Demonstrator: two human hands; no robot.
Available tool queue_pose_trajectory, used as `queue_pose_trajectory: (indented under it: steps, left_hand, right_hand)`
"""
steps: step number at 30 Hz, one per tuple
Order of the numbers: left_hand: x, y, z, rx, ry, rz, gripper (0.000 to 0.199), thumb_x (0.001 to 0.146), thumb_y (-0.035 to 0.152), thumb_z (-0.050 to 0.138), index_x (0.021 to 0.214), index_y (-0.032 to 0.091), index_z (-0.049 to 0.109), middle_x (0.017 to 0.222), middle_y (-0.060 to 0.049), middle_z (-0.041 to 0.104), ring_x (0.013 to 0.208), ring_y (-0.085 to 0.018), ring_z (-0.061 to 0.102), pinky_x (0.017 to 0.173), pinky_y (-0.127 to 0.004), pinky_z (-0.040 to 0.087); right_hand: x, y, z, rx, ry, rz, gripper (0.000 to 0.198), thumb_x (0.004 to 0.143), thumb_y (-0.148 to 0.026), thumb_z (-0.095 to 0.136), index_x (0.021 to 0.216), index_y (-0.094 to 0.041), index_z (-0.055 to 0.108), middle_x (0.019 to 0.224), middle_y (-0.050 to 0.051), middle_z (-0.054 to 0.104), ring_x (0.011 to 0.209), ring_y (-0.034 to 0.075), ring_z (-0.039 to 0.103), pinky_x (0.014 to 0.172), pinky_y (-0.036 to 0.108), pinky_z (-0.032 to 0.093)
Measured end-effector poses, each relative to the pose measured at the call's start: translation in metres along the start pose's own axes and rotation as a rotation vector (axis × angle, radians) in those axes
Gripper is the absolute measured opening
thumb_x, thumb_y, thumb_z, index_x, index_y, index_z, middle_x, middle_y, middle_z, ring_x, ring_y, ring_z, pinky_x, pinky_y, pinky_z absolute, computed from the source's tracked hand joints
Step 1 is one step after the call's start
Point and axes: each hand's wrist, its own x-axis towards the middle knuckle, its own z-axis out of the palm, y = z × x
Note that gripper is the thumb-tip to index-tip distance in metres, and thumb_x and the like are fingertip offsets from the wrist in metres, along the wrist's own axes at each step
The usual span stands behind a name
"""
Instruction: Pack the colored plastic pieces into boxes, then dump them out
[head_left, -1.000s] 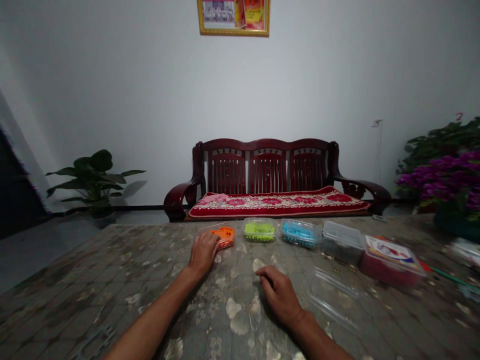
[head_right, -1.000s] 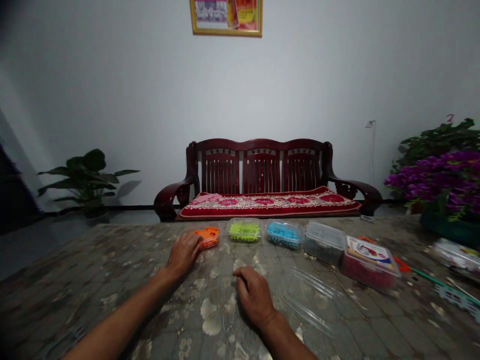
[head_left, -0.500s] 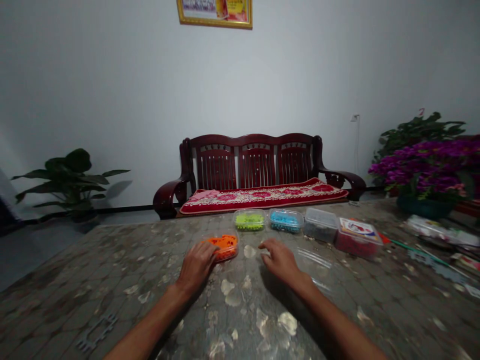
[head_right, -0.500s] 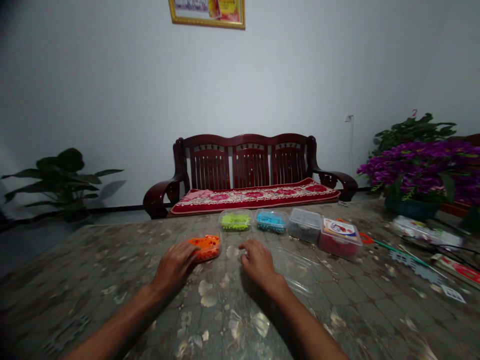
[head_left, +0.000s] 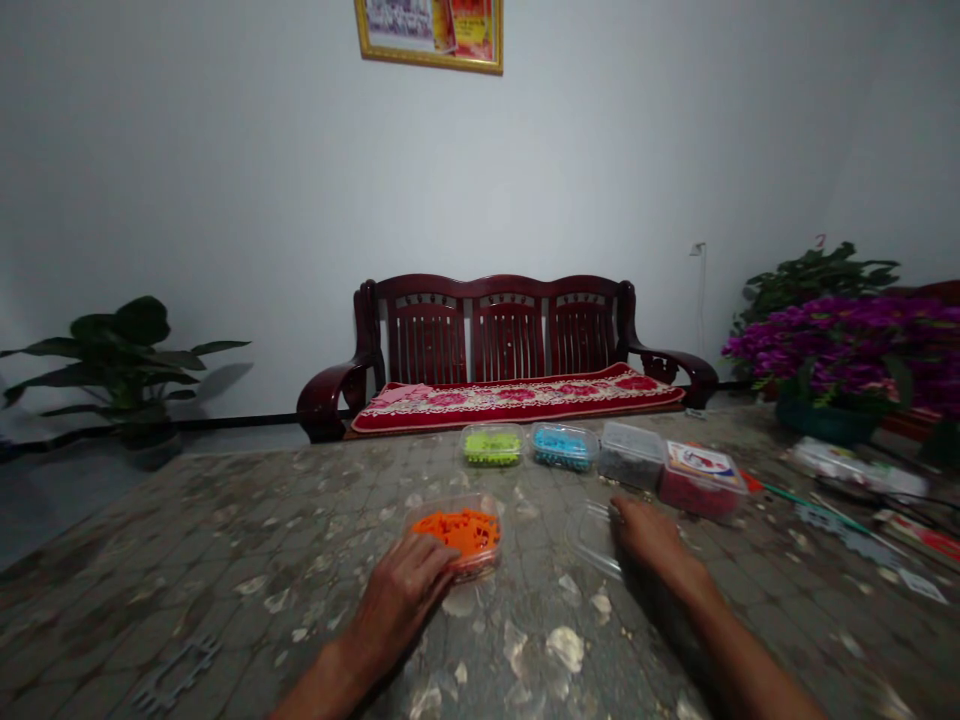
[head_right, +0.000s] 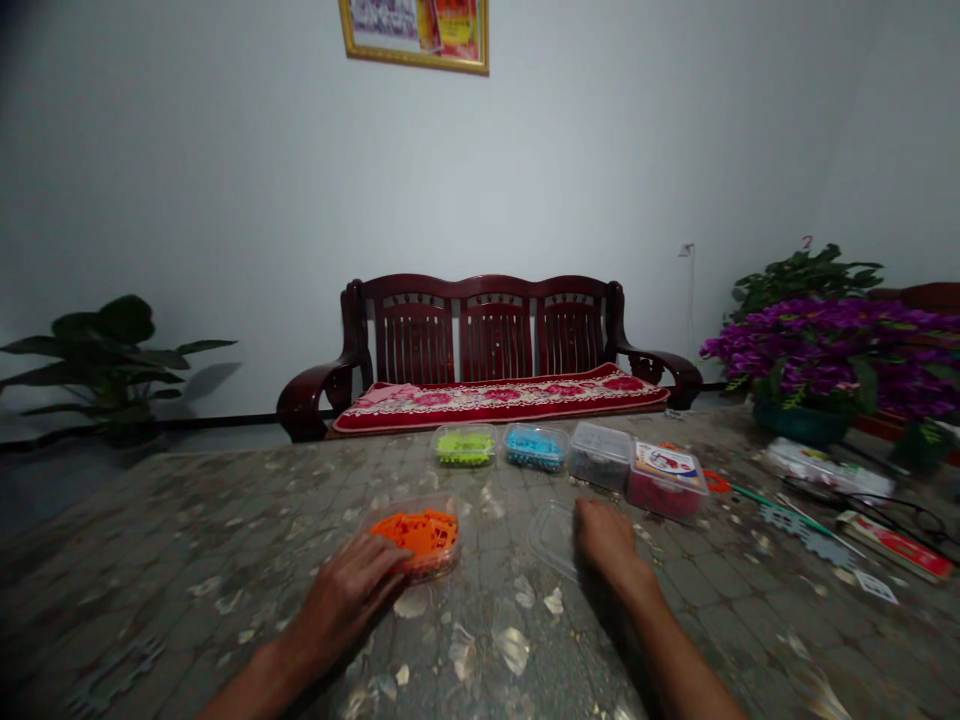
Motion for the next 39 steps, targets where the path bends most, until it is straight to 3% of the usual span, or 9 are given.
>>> queue_pose_trajectory:
  steps: [2,7,11,14,17,20,27,33,39]
  left_hand:
    - [-0.008,-0.001,0.002,0.038,0.042,0.000,0.020,0.097,0.028,0.057,0.115,0.027,0.066,0.110,-0.006,0.070,0.103,-0.025,0.065,0.090,-0.037,0.052]
    - [-0.023,-0.007,0.008,0.132,0.104,-0.067,0.052,0.089,0.028,0.066,0.139,0.028,0.053,0.145,-0.010,0.056,0.134,-0.032,0.050,0.110,-0.050,0.043]
    - [-0.024,-0.010,0.012,0.140,0.075,-0.098,0.056,0.088,0.027,0.065,0.142,0.026,0.051,0.148,-0.010,0.055,0.136,-0.031,0.051,0.113,-0.050,0.043]
    - [-0.023,-0.009,0.014,0.132,0.043,-0.107,0.054,0.088,0.023,0.064,0.142,0.026,0.053,0.147,-0.010,0.056,0.136,-0.030,0.050,0.116,-0.051,0.040]
    - [-0.022,-0.006,0.015,0.118,0.033,-0.131,0.052,0.089,0.021,0.062,0.140,0.025,0.054,0.148,-0.010,0.055,0.137,-0.030,0.049,0.117,-0.052,0.039]
    - [-0.021,-0.004,0.014,0.103,0.024,-0.143,0.054,0.090,0.020,0.061,0.142,0.026,0.052,0.149,-0.010,0.054,0.138,-0.029,0.048,0.118,-0.053,0.036]
    - [-0.020,-0.005,0.010,0.034,0.007,-0.149,0.059,0.087,0.017,0.061,0.144,0.026,0.052,0.149,-0.010,0.054,0.139,-0.030,0.048,0.119,-0.054,0.035]
    - [-0.022,-0.011,0.014,-0.076,0.070,-0.229,0.059,0.090,0.025,0.061,0.147,0.026,0.046,0.157,-0.013,0.044,0.144,-0.031,0.042,0.119,-0.055,0.035]
    - [-0.021,-0.023,0.026,-0.249,0.131,-0.515,0.073,0.087,0.038,0.067,0.153,0.022,0.039,0.164,-0.015,0.029,0.149,-0.035,0.033,0.119,-0.055,0.034]
  right_hand:
    - [0.001,0.001,0.003,0.000,0.000,-0.016,0.042,0.087,-0.007,0.042,0.116,-0.016,0.071,0.118,0.018,0.071,0.110,0.029,0.066,0.086,0.033,0.045]
    - [0.012,0.006,0.005,0.135,-0.029,-0.034,0.033,0.085,-0.007,0.048,0.102,-0.013,0.074,0.115,0.019,0.072,0.111,0.028,0.065,0.089,0.032,0.043]
    - [0.019,0.008,0.004,0.201,-0.057,-0.049,0.029,0.078,-0.009,0.056,0.101,-0.016,0.073,0.107,0.011,0.075,0.100,0.022,0.068,0.081,0.026,0.044]
    - [0.024,0.005,0.002,0.330,-0.106,-0.038,0.013,0.074,-0.013,0.059,0.082,-0.017,0.069,0.085,0.006,0.075,0.080,0.019,0.067,0.066,0.024,0.041]
    - [0.028,-0.003,-0.002,0.463,-0.129,-0.050,0.007,0.071,-0.013,0.058,0.071,-0.018,0.062,0.072,0.002,0.070,0.069,0.017,0.062,0.061,0.023,0.037]
    - [0.028,-0.017,-0.008,0.503,-0.117,-0.090,0.012,0.072,-0.013,0.054,0.078,-0.018,0.064,0.074,0.003,0.071,0.068,0.017,0.063,0.062,0.023,0.039]
    - [0.005,-0.044,-0.008,0.242,-0.120,-0.163,0.035,0.080,-0.029,0.059,0.110,-0.017,0.073,0.114,0.013,0.074,0.104,0.027,0.068,0.082,0.031,0.047]
    - [-0.016,-0.056,-0.005,0.092,-0.190,-0.104,0.026,0.079,-0.027,0.061,0.099,-0.020,0.076,0.108,0.012,0.075,0.098,0.027,0.069,0.070,0.030,0.041]
    - [-0.009,-0.060,-0.009,0.116,-0.241,-0.069,0.024,0.084,-0.023,0.054,0.097,-0.018,0.075,0.100,0.011,0.076,0.089,0.024,0.068,0.064,0.029,0.035]
